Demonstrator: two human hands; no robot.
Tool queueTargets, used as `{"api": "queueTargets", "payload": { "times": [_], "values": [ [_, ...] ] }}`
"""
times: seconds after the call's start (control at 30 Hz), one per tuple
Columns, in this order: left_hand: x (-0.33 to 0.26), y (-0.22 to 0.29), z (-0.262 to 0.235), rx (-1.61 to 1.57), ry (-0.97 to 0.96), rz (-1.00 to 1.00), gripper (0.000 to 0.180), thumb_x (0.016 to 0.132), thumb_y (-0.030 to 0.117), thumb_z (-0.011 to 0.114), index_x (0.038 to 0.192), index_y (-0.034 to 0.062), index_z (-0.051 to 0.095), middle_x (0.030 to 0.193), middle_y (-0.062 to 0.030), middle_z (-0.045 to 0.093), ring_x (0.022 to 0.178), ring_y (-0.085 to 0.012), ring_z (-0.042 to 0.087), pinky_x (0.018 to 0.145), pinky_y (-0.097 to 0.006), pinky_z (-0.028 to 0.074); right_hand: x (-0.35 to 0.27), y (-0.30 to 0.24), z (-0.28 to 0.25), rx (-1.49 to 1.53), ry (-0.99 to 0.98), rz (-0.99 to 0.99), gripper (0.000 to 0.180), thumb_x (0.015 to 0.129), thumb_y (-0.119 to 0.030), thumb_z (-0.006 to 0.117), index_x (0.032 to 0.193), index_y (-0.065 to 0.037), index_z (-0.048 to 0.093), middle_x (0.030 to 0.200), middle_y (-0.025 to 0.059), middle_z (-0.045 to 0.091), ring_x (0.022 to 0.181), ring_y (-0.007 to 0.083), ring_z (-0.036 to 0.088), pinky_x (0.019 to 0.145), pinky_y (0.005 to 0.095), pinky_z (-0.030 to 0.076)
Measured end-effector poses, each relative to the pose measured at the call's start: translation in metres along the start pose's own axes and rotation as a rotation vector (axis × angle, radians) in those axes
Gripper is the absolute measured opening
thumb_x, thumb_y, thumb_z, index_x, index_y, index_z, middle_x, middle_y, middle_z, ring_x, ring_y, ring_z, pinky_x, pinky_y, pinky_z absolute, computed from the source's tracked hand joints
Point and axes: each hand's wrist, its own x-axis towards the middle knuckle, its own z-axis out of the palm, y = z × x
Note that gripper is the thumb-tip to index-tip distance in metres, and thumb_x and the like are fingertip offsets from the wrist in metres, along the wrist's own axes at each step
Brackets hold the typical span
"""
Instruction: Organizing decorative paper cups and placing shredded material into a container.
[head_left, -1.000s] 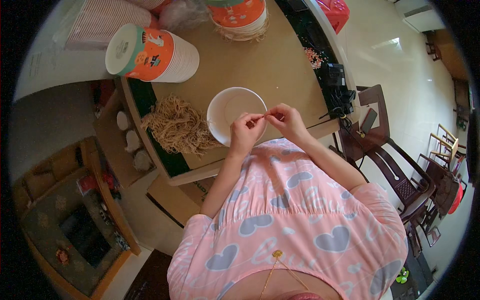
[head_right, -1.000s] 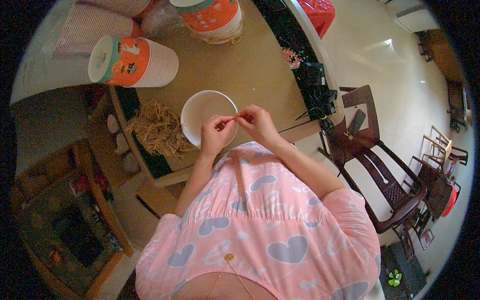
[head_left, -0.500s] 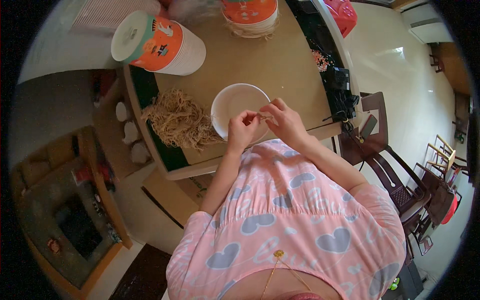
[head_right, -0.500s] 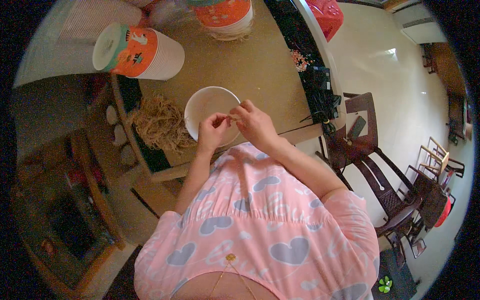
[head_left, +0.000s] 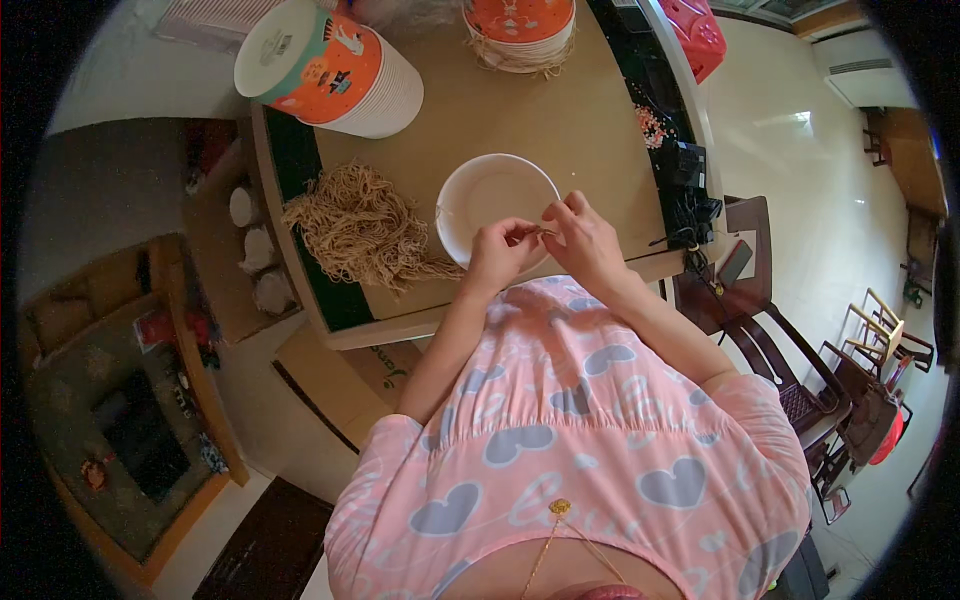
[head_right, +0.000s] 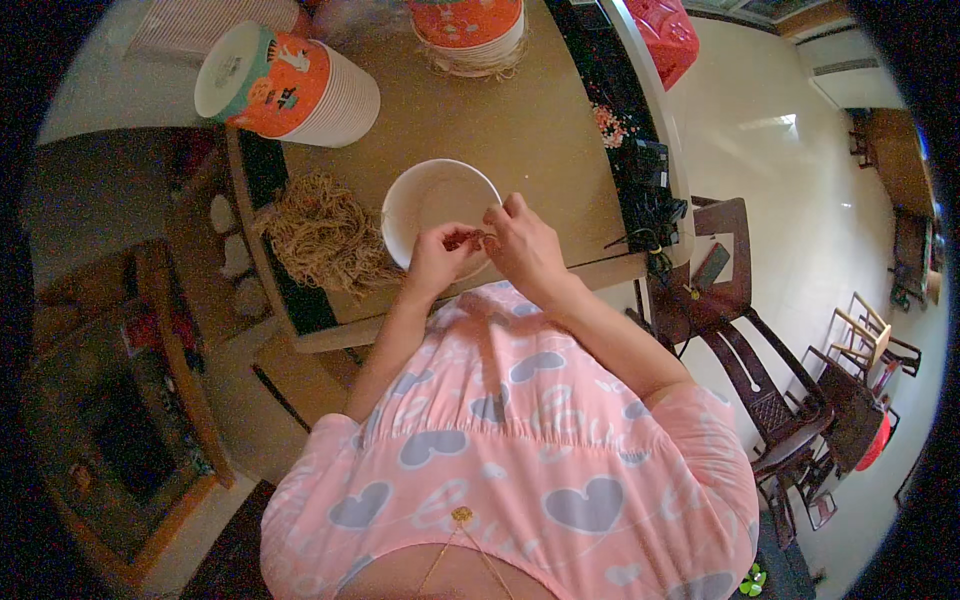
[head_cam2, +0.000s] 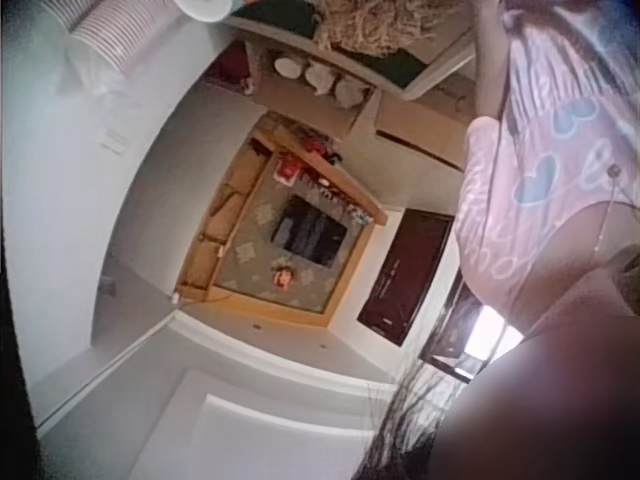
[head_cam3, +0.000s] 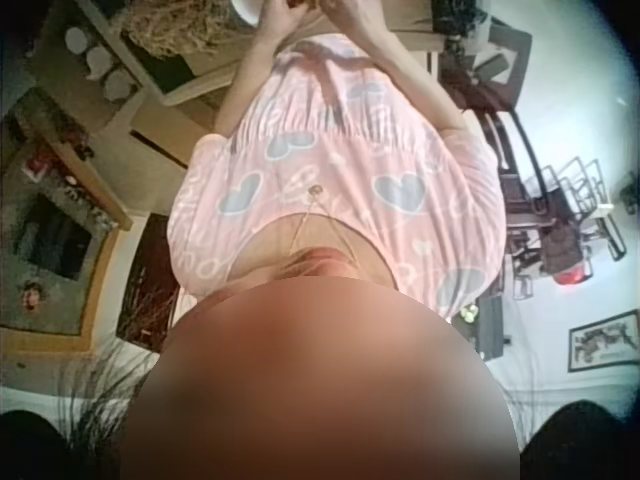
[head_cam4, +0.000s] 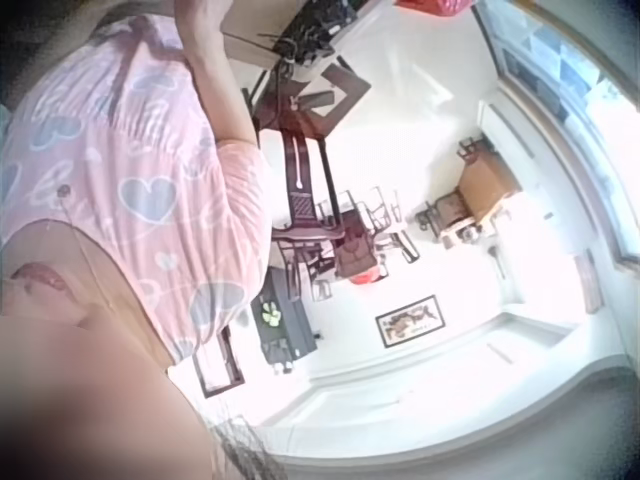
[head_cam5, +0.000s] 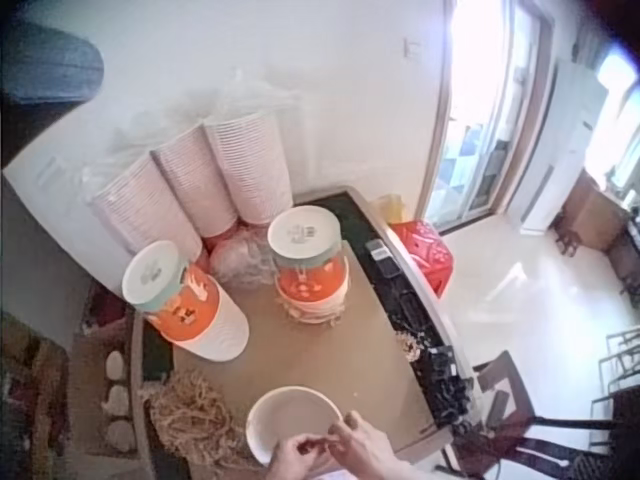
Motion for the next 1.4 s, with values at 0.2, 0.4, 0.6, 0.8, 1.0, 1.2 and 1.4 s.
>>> {"api": "queueTargets", "payload": {
  "times": [0.2,0.4,0.6,0.8,1.0,1.2,1.4],
  "values": [
    [0.001,0.013,0.002,0.052,-0.005,-0.010,0.012,0.083,0.004,0.061,0.094,-0.0011,0.066,0.082,-0.0062,0.068,0.075,-0.0091,0.062,0.067,-0.024,0.049,0.002,0.010,-0.003,0.009,-0.019,-0.020,0.008,0.079,-0.013,0.059,0.083,-0.006,0.057,0.088,0.0133,0.052,0.079,0.0343,0.057,0.066,0.0432,0.048],
    [0.000,0.016,0.004,0.088,0.042,0.058,0.010,0.082,0.005,0.062,0.090,0.0002,0.066,0.078,-0.0047,0.067,0.070,-0.0088,0.061,0.065,-0.024,0.049,0.001,0.009,-0.005,0.033,0.003,-0.032,0.007,0.080,-0.012,0.058,0.080,-0.005,0.058,0.085,0.0137,0.052,0.079,0.0343,0.057,0.066,0.0434,0.048],
    [-0.003,0.019,0.003,0.106,0.028,0.040,0.008,0.081,0.006,0.064,0.087,0.0006,0.067,0.076,-0.0042,0.067,0.068,-0.0085,0.060,0.063,-0.024,0.048,-0.003,0.013,-0.003,0.108,0.013,-0.033,0.007,0.079,-0.012,0.059,0.081,-0.006,0.058,0.085,0.0142,0.054,0.079,0.0344,0.057,0.067,0.0419,0.048],
    [-0.007,0.024,0.002,0.115,0.044,0.058,0.009,0.080,0.006,0.064,0.087,0.0005,0.067,0.075,-0.0046,0.067,0.067,-0.0086,0.060,0.063,-0.024,0.049,-0.004,0.013,-0.006,0.204,-0.033,0.003,0.009,0.077,-0.012,0.061,0.082,-0.006,0.058,0.083,0.0138,0.057,0.080,0.0347,0.057,0.067,0.0418,0.047],
    [-0.008,0.023,0.003,0.092,0.048,0.055,0.011,0.082,0.006,0.063,0.090,0.0010,0.068,0.079,-0.0056,0.068,0.069,-0.0091,0.062,0.064,-0.024,0.049,-0.004,0.012,-0.004,0.066,-0.037,-0.033,0.010,0.076,-0.009,0.065,0.083,-0.004,0.060,0.081,0.0110,0.058,0.076,0.0266,0.061,0.067,0.0349,0.049],
    [-0.010,0.027,0.004,0.119,0.044,0.080,0.013,0.082,0.006,0.062,0.092,0.0007,0.068,0.081,-0.0072,0.069,0.071,-0.0107,0.063,0.064,-0.024,0.050,-0.005,0.012,-0.005,0.180,-0.008,-0.029,0.006,0.078,-0.011,0.061,0.080,-0.005,0.059,0.082,0.0130,0.057,0.078,0.0331,0.058,0.067,0.0405,0.048],
    [-0.013,0.032,0.005,0.217,0.065,0.154,0.013,0.081,0.005,0.062,0.092,0.0016,0.068,0.078,-0.0093,0.069,0.066,-0.0121,0.063,0.061,-0.025,0.049,-0.004,0.015,-0.004,0.190,-0.007,-0.026,0.009,0.077,-0.012,0.064,0.080,-0.005,0.059,0.081,0.0130,0.058,0.078,0.0324,0.058,0.067,0.0399,0.048]
  ]
}}
